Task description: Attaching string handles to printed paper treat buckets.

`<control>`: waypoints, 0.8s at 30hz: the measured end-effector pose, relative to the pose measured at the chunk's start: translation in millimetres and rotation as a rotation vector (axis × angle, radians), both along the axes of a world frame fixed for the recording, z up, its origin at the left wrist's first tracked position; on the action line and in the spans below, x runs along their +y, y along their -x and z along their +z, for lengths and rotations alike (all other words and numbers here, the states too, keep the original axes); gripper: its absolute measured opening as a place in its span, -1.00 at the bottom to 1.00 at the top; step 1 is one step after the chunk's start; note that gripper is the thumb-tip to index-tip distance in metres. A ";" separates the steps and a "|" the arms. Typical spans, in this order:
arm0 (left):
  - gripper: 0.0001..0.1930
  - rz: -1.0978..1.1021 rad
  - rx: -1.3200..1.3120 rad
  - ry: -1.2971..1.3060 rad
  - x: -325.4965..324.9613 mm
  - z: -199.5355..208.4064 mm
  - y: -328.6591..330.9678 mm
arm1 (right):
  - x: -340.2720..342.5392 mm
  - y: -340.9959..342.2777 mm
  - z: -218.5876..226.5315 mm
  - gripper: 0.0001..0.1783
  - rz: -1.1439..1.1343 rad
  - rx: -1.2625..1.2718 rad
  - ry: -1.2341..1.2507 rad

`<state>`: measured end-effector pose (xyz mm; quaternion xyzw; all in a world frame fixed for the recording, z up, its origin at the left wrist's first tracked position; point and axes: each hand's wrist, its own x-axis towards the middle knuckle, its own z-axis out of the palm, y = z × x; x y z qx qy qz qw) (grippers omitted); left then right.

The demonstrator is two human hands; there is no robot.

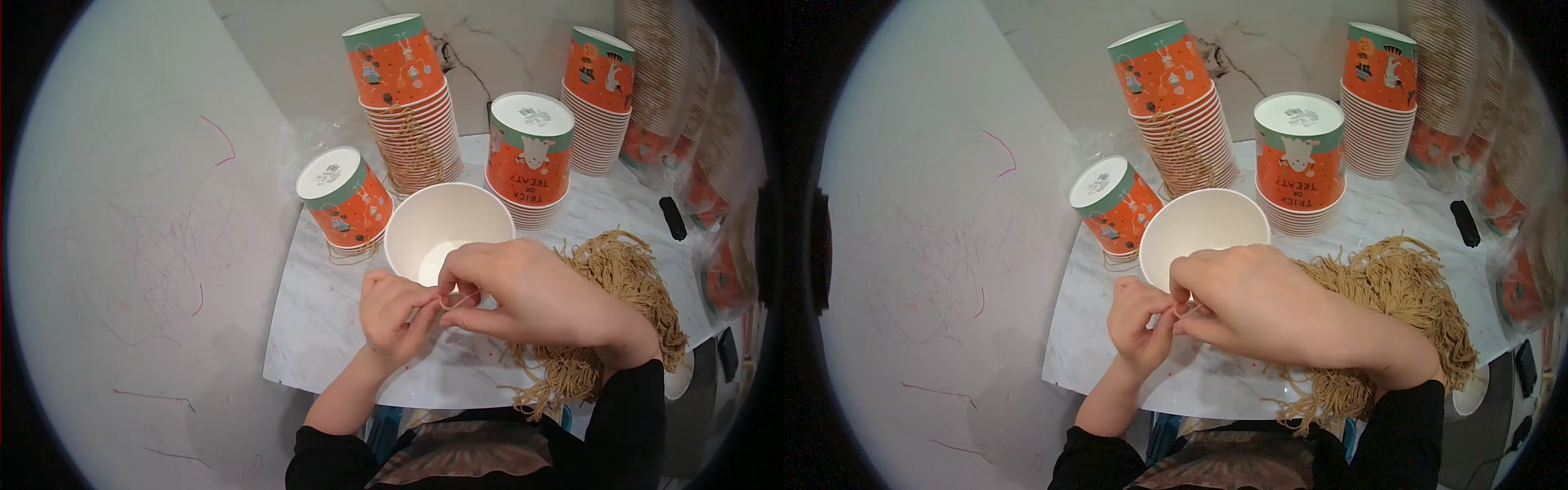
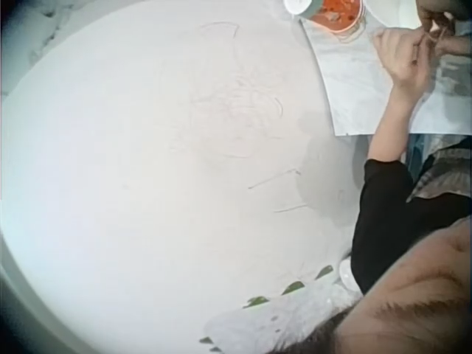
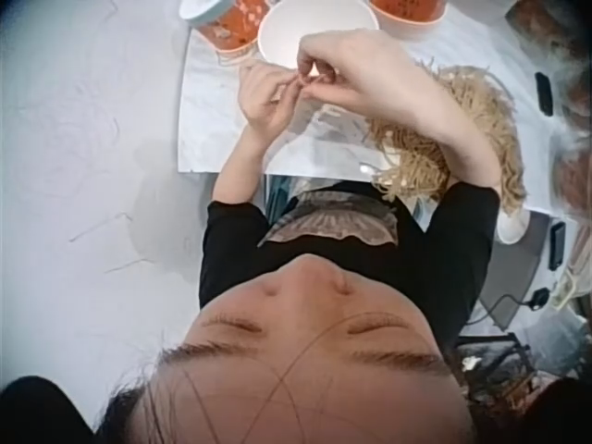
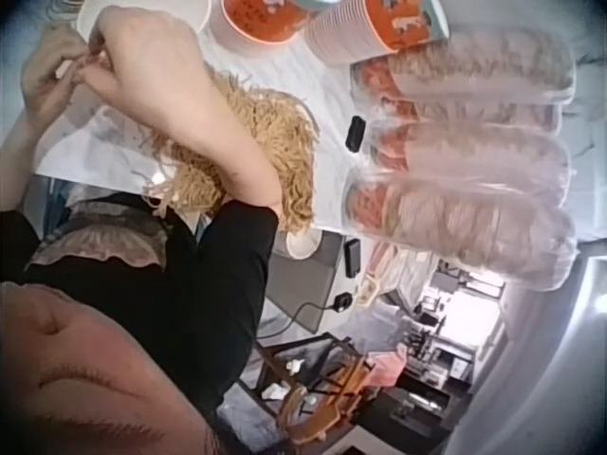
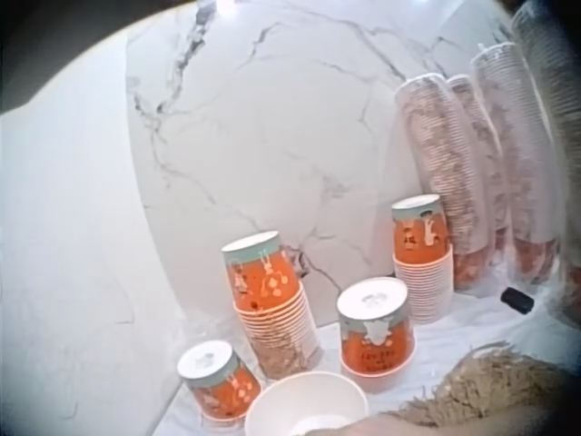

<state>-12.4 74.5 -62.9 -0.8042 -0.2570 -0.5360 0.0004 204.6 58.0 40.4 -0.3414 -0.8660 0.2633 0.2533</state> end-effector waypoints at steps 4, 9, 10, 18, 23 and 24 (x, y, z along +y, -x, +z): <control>-0.86 0.009 -0.025 0.020 0.5 0.5 0.0 | -3.4 -1.7 1.7 -0.81 -0.038 0.015 -0.151; -0.85 -0.021 0.018 -0.045 2.0 -2.1 3.1 | -3.9 -4.3 3.3 -0.80 -0.066 -0.077 -0.174; -0.84 -0.030 0.030 -0.066 2.1 -2.3 3.6 | -3.2 -5.2 4.3 -0.81 -0.045 -0.103 -0.179; -0.55 0.010 0.023 0.106 -2.8 -2.5 -8.0 | 19.8 -22.7 14.6 -0.87 -0.215 0.383 -0.056; -0.62 0.071 0.144 0.081 -1.5 3.9 -5.8 | 36.5 -50.2 20.3 -0.88 -0.338 0.893 -0.523; -0.62 0.072 0.143 0.081 -1.2 3.9 -4.6 | 36.8 -59.4 22.3 -0.86 -0.358 0.964 -0.622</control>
